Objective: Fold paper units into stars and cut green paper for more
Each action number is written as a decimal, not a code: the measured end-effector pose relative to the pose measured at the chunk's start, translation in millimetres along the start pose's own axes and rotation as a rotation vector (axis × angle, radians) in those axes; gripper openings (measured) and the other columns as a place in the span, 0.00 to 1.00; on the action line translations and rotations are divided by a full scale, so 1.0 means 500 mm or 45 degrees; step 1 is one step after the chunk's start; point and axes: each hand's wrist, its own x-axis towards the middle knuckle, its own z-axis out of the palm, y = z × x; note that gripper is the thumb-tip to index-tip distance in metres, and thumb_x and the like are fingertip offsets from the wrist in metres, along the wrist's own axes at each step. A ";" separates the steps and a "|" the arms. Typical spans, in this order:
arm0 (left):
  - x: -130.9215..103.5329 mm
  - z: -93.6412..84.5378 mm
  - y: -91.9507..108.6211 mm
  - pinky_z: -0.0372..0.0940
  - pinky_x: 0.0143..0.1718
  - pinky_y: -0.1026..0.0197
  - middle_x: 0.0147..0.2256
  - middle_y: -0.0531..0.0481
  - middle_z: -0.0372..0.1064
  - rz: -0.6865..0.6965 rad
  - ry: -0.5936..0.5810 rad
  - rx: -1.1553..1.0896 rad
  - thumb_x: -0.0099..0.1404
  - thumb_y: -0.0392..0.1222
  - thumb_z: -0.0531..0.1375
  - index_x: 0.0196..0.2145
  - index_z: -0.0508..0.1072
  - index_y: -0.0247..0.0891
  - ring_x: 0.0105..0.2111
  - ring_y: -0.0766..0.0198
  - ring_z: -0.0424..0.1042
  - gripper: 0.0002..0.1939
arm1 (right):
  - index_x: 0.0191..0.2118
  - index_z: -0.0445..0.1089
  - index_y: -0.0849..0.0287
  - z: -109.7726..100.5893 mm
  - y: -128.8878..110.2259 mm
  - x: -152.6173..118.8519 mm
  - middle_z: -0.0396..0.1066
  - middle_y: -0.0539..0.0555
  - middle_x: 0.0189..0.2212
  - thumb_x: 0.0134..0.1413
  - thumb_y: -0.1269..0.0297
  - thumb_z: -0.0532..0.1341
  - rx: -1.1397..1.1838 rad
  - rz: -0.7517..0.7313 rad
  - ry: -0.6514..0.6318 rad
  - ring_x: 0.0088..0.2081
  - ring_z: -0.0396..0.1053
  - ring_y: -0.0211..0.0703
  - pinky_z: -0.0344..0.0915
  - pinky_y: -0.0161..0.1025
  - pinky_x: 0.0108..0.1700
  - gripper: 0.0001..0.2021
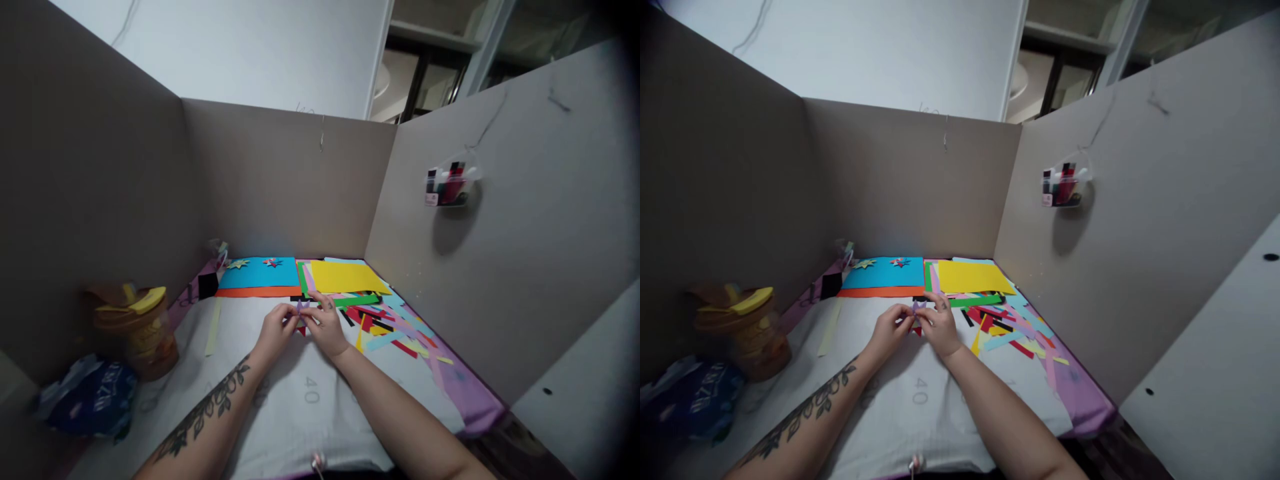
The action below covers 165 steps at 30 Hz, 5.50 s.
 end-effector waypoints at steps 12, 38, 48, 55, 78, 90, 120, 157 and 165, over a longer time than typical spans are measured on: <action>-0.002 -0.003 0.003 0.62 0.37 0.62 0.31 0.49 0.68 0.085 -0.134 0.106 0.60 0.35 0.53 0.30 0.68 0.38 0.33 0.63 0.67 0.05 | 0.27 0.67 0.57 0.000 0.000 0.001 0.63 0.56 0.49 0.49 0.76 0.56 0.102 0.148 -0.279 0.54 0.56 0.49 0.54 0.50 0.56 0.08; 0.005 0.007 0.013 0.59 0.22 0.68 0.24 0.56 0.68 -0.564 -0.111 -0.624 0.50 0.38 0.62 0.43 0.58 0.38 0.21 0.69 0.67 0.23 | 0.42 0.53 0.55 0.024 0.004 0.004 0.64 0.41 0.23 0.36 0.72 0.62 1.132 1.004 -0.009 0.22 0.64 0.34 0.60 0.32 0.27 0.24; 0.016 -0.005 0.011 0.62 0.25 0.66 0.23 0.57 0.68 -0.684 0.079 -0.730 0.46 0.38 0.64 0.38 0.61 0.37 0.22 0.66 0.70 0.22 | 0.42 0.53 0.56 0.028 0.007 0.004 0.65 0.43 0.23 0.43 0.63 0.62 1.167 0.951 -0.064 0.24 0.64 0.35 0.59 0.33 0.28 0.20; 0.020 -0.009 0.012 0.62 0.25 0.66 0.24 0.56 0.69 -0.734 0.130 -0.786 0.46 0.40 0.65 0.37 0.60 0.37 0.22 0.67 0.69 0.22 | 0.42 0.54 0.55 0.029 -0.010 0.001 0.70 0.45 0.28 0.37 0.70 0.63 1.233 0.980 -0.254 0.24 0.66 0.35 0.59 0.33 0.29 0.23; 0.005 -0.001 -0.011 0.50 0.17 0.68 0.17 0.53 0.66 -0.775 -0.173 -0.634 0.42 0.44 0.67 0.24 0.69 0.32 0.14 0.71 0.60 0.15 | 0.39 0.57 0.56 0.022 0.028 -0.004 0.63 0.40 0.18 0.37 0.69 0.65 1.179 0.997 -0.184 0.20 0.62 0.32 0.57 0.30 0.27 0.21; 0.010 0.007 -0.013 0.57 0.21 0.67 0.20 0.53 0.69 -0.715 -0.111 -0.632 0.42 0.37 0.64 0.24 0.69 0.34 0.20 0.67 0.66 0.09 | 0.37 0.54 0.55 0.037 -0.001 -0.005 0.57 0.39 0.19 0.40 0.69 0.60 0.912 0.894 -0.186 0.19 0.57 0.32 0.54 0.29 0.24 0.17; 0.015 -0.012 0.006 0.65 0.29 0.66 0.33 0.48 0.73 -0.958 -0.048 -1.065 0.47 0.41 0.68 0.44 0.67 0.36 0.26 0.68 0.70 0.26 | 0.30 0.72 0.55 -0.004 0.021 0.010 0.66 0.54 0.48 0.44 0.79 0.54 0.350 0.190 -0.190 0.53 0.58 0.48 0.52 0.49 0.56 0.14; 0.019 -0.037 -0.050 0.60 0.21 0.70 0.34 0.49 0.70 -1.011 0.638 -0.823 0.55 0.40 0.58 0.40 0.65 0.37 0.23 0.72 0.68 0.14 | 0.34 0.65 0.60 0.215 0.085 0.196 0.64 0.43 0.13 0.32 0.74 0.67 0.982 1.305 -0.486 0.13 0.58 0.32 0.50 0.28 0.14 0.18; 0.019 -0.051 -0.069 0.60 0.21 0.69 0.33 0.50 0.68 -1.108 0.610 -0.921 0.53 0.40 0.59 0.37 0.65 0.37 0.22 0.73 0.67 0.13 | 0.27 0.65 0.61 0.292 0.101 0.257 0.73 0.55 0.24 0.46 0.64 0.63 1.205 1.432 -0.646 0.27 0.73 0.42 0.69 0.35 0.25 0.08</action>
